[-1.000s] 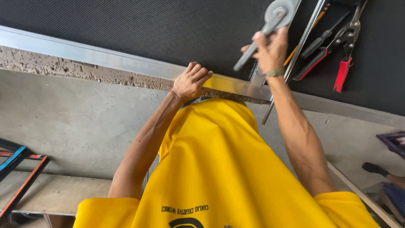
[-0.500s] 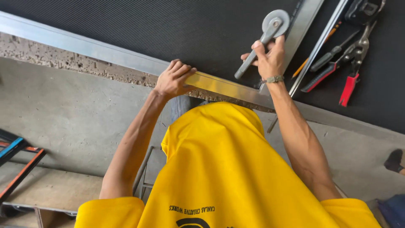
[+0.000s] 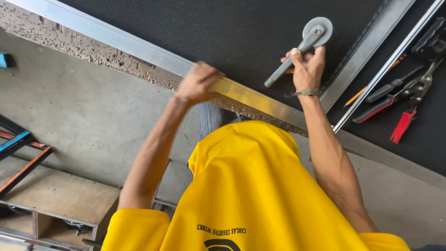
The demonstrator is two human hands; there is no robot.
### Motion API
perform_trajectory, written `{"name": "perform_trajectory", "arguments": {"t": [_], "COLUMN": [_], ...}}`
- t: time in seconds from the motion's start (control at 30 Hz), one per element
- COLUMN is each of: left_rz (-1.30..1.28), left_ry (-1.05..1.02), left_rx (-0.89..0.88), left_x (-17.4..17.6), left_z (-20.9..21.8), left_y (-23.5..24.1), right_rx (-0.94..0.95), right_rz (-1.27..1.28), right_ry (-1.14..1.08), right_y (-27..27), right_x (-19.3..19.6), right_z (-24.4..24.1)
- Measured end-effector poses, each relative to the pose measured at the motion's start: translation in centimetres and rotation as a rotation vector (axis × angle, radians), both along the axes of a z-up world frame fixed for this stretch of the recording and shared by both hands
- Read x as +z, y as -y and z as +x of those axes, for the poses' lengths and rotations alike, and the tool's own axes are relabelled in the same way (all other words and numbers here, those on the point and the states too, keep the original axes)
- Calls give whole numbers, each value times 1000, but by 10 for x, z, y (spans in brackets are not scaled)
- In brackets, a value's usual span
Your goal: Assembling a mesh screen into a metal frame using a spline roller and cutting tools
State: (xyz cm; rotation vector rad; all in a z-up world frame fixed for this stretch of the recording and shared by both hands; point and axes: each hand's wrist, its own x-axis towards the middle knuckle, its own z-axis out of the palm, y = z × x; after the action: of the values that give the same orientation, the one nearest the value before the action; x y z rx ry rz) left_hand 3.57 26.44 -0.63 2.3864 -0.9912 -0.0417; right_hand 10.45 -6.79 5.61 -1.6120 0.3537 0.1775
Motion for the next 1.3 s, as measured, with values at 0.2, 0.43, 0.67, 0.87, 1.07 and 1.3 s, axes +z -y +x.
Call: {"name": "perform_trajectory", "arguments": {"t": [0.2,0.43,0.67,0.87,1.07,1.3], "left_rz": [-120,-144,-248,-199,-150,-83], "left_ry": [152,154,283,260,241,265], "left_rx": [21,-3,75,195,222,223], "left_x": [-5,-9,9,0,-13,4], "left_z": [15,21,32,39,35,55], "left_y": [-50,-47,-64,-133,-133,-197], "right_rx": [-92,-9,166,-36,191,155], "right_rz": [-73,-65,-258,-87,-105,-39], "right_ry": [-94,-77,26,-56,-40,-126], "right_y": [-22,-75,-91,-98,-165,-163], "right_x": [-13,-12,-43,-50,-13,-15], "right_z": [-1,14,11,33,38,41]}}
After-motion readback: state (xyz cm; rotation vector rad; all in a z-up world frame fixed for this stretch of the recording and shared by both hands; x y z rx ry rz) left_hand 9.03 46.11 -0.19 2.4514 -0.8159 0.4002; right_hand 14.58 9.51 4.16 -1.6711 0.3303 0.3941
